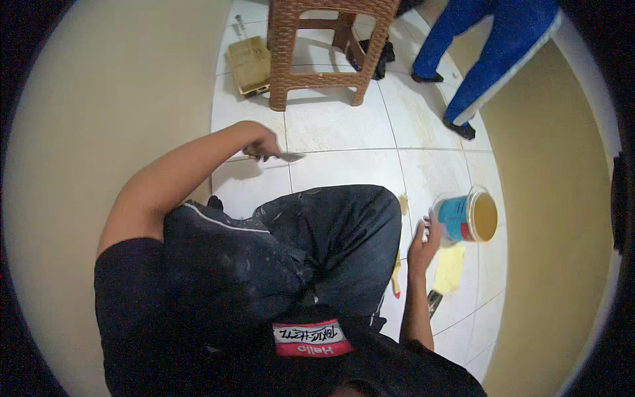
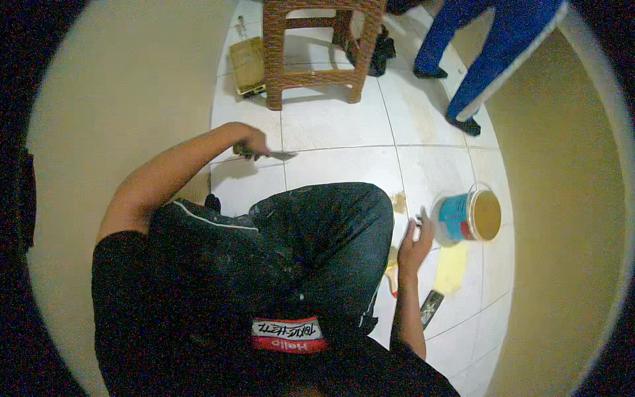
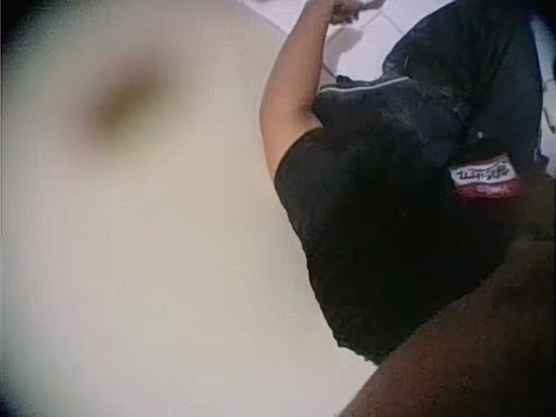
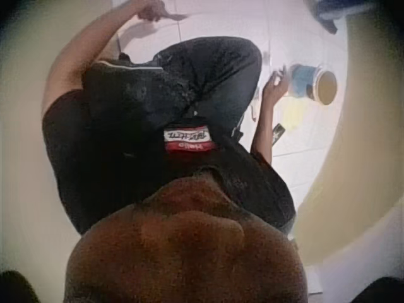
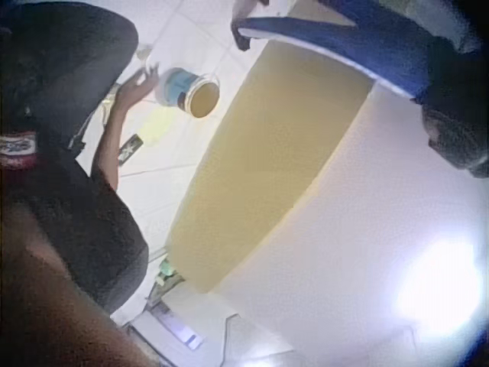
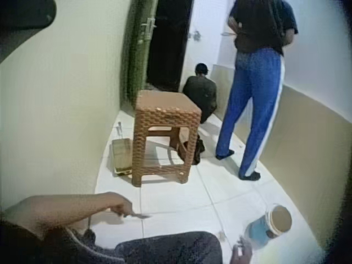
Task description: The person scrapes the grout between floor tiles using a handheld scraper and applies a coating from a container using a brush.
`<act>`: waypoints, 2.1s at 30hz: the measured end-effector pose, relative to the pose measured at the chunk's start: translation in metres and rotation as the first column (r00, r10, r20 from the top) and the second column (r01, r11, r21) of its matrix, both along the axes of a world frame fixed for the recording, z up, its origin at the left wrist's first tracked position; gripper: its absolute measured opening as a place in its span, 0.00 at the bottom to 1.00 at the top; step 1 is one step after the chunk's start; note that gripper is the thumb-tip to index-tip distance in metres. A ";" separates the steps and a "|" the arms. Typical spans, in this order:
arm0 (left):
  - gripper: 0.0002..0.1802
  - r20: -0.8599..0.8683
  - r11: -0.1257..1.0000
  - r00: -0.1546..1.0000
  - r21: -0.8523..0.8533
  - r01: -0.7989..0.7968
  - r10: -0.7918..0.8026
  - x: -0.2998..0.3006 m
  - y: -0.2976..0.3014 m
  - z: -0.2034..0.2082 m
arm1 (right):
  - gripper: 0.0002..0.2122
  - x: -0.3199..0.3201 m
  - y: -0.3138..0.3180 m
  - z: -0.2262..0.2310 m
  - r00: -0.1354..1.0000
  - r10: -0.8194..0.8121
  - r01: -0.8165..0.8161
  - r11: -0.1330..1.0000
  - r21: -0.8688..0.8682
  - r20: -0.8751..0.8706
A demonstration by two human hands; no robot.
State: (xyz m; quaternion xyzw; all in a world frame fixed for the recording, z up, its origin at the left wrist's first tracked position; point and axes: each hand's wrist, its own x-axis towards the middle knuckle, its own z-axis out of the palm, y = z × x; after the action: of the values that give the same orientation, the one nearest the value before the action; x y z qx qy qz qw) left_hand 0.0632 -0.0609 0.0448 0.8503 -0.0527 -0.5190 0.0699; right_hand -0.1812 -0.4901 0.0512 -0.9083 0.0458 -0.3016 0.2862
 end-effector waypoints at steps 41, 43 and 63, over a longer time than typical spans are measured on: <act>0.17 0.503 0.935 0.862 0.333 -0.123 -0.065 0.030 0.103 0.041 | 0.13 0.165 0.232 -0.036 0.617 0.160 -0.674 0.613 -0.412 -0.771; 0.17 0.513 0.934 0.854 0.340 -0.111 -0.086 0.028 0.107 0.040 | 0.13 0.169 0.235 -0.037 0.643 0.222 -0.681 0.604 -0.415 -0.733; 0.16 0.540 0.931 0.838 0.339 -0.137 -0.073 0.023 0.117 0.040 | 0.12 0.172 0.240 -0.037 0.613 0.193 -0.703 0.575 -0.417 -0.766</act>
State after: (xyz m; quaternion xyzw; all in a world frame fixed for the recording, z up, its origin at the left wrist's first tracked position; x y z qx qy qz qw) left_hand 0.0858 0.0558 0.0849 0.9610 0.0409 -0.2553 -0.0978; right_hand -0.0095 -0.2496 0.0140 -0.9654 -0.2246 0.1274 -0.0353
